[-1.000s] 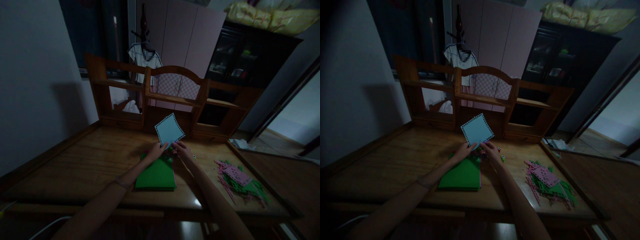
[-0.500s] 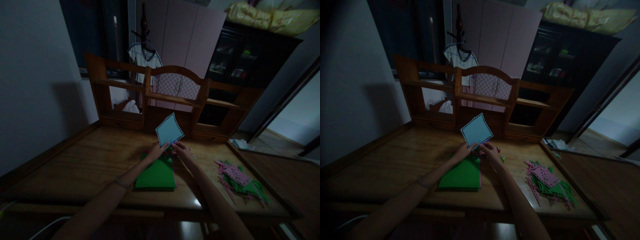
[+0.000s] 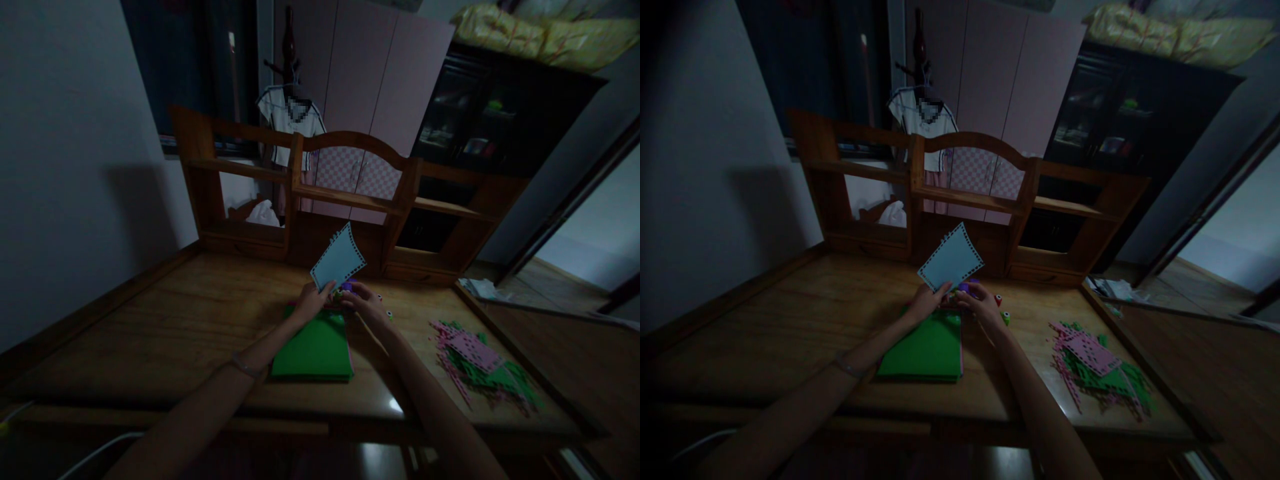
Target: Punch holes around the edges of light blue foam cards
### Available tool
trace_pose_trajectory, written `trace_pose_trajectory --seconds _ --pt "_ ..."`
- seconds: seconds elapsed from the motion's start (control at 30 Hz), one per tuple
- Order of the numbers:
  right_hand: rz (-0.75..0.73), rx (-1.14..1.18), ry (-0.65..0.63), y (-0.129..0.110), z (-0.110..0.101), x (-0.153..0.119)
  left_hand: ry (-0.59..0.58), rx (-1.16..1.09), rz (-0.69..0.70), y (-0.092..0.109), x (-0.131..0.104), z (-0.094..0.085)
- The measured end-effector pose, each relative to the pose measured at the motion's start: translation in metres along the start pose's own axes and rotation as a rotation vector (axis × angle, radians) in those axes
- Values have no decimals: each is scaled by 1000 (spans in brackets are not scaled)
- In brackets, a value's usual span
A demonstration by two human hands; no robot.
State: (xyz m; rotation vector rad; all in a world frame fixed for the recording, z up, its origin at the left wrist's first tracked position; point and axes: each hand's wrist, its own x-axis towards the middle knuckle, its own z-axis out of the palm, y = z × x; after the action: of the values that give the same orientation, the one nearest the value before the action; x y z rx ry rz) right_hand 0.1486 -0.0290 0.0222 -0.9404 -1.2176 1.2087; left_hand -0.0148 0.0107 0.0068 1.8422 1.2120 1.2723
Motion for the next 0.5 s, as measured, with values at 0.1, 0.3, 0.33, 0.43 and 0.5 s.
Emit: trace_pose_trajectory --seconds 0.1,0.3,0.33,0.43,0.5 --pt "3 1 9 1 0 1 0 27 5 3 -1 -2" --pt "7 9 -3 4 -2 4 24 9 21 6 -1 -3" --pt "13 12 1 4 -2 5 20 8 20 6 -1 -2" --pt "30 28 4 4 -2 6 21 18 29 4 0 -1" --pt "30 45 1 4 -2 6 24 23 32 2 0 -1"
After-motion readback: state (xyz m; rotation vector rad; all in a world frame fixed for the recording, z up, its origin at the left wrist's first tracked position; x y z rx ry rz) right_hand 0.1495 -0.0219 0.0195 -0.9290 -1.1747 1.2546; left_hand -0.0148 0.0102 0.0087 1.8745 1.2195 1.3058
